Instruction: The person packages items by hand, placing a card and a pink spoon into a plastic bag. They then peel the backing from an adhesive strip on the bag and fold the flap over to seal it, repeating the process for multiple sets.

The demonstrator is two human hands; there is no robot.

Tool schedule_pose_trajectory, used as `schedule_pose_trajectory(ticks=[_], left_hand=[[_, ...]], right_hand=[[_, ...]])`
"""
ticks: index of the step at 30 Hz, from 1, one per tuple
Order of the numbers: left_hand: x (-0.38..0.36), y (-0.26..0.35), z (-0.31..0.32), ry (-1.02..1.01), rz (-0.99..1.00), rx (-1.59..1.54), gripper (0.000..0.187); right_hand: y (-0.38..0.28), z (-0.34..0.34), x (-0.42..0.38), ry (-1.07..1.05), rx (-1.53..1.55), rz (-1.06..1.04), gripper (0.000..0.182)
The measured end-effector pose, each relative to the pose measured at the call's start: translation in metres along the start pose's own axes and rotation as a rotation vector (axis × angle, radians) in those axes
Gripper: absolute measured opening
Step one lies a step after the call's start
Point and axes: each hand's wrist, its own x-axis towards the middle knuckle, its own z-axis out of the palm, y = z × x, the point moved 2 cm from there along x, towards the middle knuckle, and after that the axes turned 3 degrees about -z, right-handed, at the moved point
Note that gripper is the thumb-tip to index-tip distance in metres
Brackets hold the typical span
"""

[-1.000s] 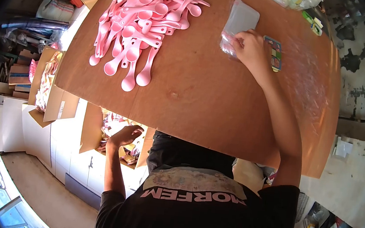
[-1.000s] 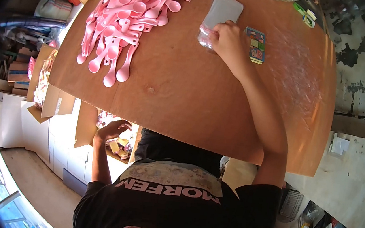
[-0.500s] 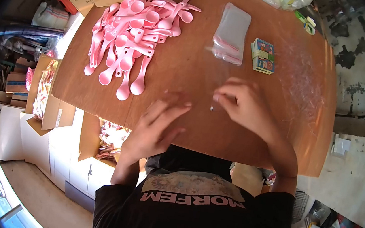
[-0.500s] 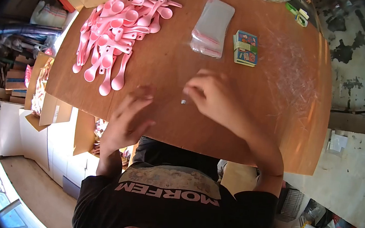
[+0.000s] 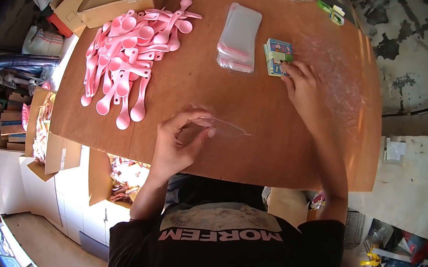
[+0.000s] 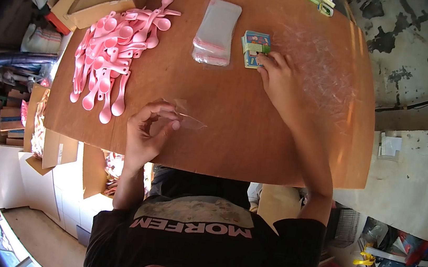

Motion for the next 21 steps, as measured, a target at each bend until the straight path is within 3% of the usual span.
schedule_pose_trajectory(ticks=[2, 6, 11, 13, 18, 21], left_hand=[[0.001, 0.000, 0.000, 0.128, -0.004, -0.011, 0.030], [0.007, 0.003, 0.001, 0.176, -0.047, -0.050, 0.030], [0.010, 0.002, 0.003, 0.069, -0.247, -0.163, 0.030], [0.012, -0.002, 0.008, 0.052, -0.229, -0.144, 0.031], [0.010, 0.002, 0.017, -0.092, -0.161, -0.205, 0.034], [0.009, 0.002, 0.016, -0.163, -0.198, -0.274, 0.034]], right_hand=[[-0.001, -0.005, -0.007, 0.008, 0.017, -0.002, 0.017], [-0.014, -0.035, -0.017, 0.020, 0.186, 0.009, 0.011], [-0.045, -0.091, -0.021, 0.022, 0.476, 0.165, 0.008], [-0.048, -0.098, -0.027, 0.170, 1.048, 0.377, 0.011], [-0.065, -0.090, -0.008, 0.237, 1.188, 0.478, 0.016], [-0.064, -0.069, 0.004, 0.131, 1.295, 0.474, 0.017]])
